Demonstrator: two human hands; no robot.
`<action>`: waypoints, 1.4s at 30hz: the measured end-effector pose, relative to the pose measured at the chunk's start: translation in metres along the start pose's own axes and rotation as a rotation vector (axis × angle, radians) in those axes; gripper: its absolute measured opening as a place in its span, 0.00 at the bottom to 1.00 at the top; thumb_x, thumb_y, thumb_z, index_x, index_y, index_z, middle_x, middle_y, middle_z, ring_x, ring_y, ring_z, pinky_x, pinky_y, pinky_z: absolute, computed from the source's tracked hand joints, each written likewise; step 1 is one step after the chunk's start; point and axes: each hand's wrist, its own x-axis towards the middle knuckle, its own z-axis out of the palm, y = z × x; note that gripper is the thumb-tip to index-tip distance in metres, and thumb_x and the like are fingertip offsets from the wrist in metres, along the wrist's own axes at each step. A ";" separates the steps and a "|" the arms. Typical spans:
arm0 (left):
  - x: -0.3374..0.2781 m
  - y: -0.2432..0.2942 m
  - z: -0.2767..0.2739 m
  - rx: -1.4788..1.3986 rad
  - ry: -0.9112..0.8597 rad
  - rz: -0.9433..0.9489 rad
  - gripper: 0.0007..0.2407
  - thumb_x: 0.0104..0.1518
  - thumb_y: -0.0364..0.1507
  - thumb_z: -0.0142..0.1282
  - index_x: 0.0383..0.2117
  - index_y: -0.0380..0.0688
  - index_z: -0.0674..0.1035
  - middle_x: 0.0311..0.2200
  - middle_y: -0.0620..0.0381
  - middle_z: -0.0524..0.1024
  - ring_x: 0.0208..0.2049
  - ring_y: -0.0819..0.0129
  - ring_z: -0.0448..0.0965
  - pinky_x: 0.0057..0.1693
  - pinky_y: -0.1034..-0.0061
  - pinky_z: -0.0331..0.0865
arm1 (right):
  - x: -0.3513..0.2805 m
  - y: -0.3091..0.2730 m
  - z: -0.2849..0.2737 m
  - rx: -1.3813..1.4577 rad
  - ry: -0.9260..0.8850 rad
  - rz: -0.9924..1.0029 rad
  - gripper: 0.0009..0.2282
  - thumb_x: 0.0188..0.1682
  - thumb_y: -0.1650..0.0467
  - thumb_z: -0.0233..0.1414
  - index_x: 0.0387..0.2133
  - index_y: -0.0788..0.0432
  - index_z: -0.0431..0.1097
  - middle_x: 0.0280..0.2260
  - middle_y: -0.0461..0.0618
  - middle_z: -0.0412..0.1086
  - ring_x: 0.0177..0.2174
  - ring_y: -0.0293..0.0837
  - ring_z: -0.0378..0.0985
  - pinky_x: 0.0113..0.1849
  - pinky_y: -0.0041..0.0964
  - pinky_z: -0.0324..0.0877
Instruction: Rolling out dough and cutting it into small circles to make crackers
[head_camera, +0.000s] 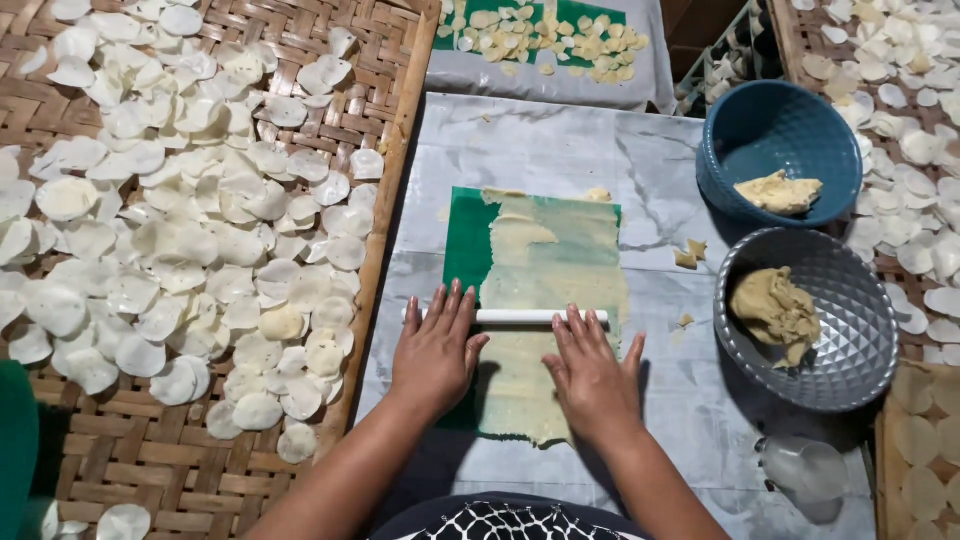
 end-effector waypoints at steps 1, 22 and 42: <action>0.006 -0.003 0.000 0.002 -0.001 0.002 0.29 0.67 0.51 0.29 0.71 0.51 0.54 0.72 0.49 0.50 0.73 0.54 0.46 0.72 0.45 0.31 | 0.010 0.008 0.008 0.002 0.001 0.002 0.27 0.57 0.47 0.31 0.67 0.39 0.53 0.70 0.40 0.48 0.68 0.46 0.46 0.59 0.83 0.29; -0.077 -0.010 0.056 0.079 0.486 0.294 0.23 0.60 0.33 0.47 0.65 0.55 0.68 0.52 0.59 0.74 0.57 0.63 0.73 0.67 0.56 0.55 | -0.049 -0.016 0.011 -0.111 0.252 -0.115 0.17 0.45 0.64 0.54 0.49 0.38 0.69 0.43 0.38 0.66 0.48 0.43 0.69 0.57 0.63 0.54; -0.058 0.006 0.065 -0.114 0.546 0.075 0.32 0.60 0.42 0.50 0.68 0.37 0.60 0.72 0.44 0.54 0.74 0.48 0.48 0.73 0.49 0.41 | -0.085 0.078 0.026 0.028 0.279 0.186 0.21 0.48 0.71 0.54 0.55 0.67 0.63 0.35 0.54 0.66 0.29 0.49 0.73 0.27 0.44 0.74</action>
